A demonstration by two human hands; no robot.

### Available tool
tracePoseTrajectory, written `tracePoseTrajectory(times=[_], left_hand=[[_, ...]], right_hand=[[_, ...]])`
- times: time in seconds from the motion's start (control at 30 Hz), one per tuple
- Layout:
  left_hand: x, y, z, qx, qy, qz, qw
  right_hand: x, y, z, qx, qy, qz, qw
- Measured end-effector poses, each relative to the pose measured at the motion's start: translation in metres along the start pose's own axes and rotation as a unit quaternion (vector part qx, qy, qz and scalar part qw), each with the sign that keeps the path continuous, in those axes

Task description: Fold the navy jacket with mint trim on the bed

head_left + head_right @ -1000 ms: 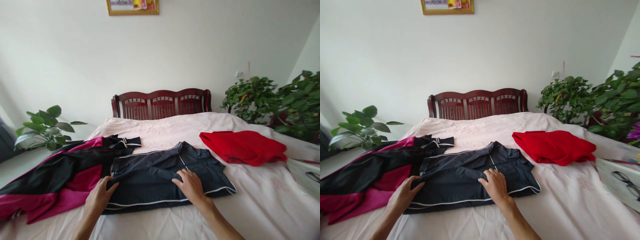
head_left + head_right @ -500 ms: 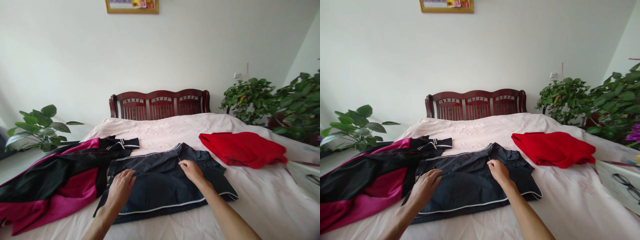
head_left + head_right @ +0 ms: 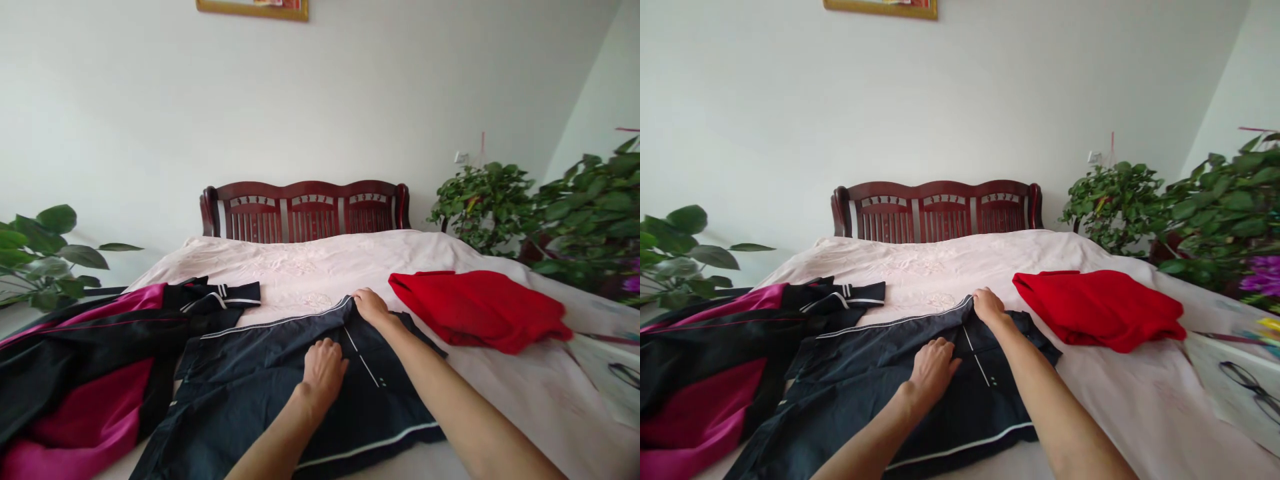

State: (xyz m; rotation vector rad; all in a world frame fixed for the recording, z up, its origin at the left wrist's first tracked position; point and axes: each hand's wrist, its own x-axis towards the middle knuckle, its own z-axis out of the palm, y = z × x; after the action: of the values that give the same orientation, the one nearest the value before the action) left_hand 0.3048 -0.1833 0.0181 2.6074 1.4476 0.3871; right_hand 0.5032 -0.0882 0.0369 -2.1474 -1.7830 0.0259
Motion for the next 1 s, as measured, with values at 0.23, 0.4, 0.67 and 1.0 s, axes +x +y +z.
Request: tracePoseTrajectory(times=[0.23, 0.4, 0.67, 1.0], left_hand=[[0.021, -0.004, 0.024, 0.039, -0.014, -0.031, 0.999], [0.013, -0.014, 0.02, 0.029, -0.031, 0.003, 0.999], [0.002, -0.031, 0.018, -0.019, -0.041, 0.089, 0.995], [-0.028, -0.109, -0.035, -0.085, 0.049, 0.081, 0.992]], right_hand=[[0.025, -0.005, 0.014, -0.042, -0.031, -0.017, 0.998], [0.037, -0.003, 0.027, -0.052, -0.061, -0.016, 0.997], [0.031, 0.002, 0.042, -0.074, -0.05, 0.014, 0.996], [-0.019, -0.049, 0.042, -0.118, 0.012, -0.147, 0.982]])
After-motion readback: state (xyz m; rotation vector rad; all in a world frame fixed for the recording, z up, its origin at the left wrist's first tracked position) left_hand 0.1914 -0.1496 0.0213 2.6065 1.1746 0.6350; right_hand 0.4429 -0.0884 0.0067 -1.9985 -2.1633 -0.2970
